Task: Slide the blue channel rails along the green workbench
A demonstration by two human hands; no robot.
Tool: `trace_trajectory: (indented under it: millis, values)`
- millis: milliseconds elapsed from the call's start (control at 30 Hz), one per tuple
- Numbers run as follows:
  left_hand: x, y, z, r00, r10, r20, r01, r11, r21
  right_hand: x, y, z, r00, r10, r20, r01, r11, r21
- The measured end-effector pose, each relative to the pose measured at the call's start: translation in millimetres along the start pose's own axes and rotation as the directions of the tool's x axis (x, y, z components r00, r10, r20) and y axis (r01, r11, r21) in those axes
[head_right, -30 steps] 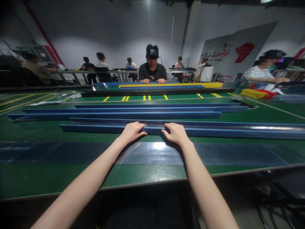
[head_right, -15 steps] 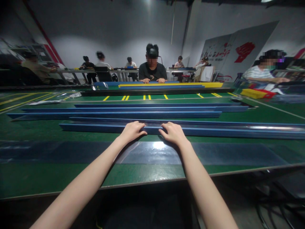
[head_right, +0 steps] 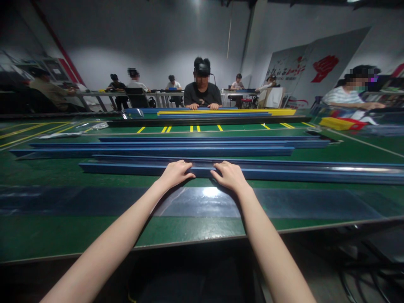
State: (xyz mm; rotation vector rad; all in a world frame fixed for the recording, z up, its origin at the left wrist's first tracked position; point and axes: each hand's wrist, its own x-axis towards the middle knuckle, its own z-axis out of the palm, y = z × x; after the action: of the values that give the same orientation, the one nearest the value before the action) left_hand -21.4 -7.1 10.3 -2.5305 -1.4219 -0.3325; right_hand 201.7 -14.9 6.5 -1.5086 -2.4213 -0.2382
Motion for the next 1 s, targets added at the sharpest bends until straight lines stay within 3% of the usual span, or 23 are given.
trace_trajectory:
  millis: [1000]
  values:
    - [1.5,-1.4,-1.1,0.998,-0.046,0.035,0.047,0.998,-0.033,-0.6,2.4,1.4,1.0,0.006,-0.03,-0.006,1.0,-0.007]
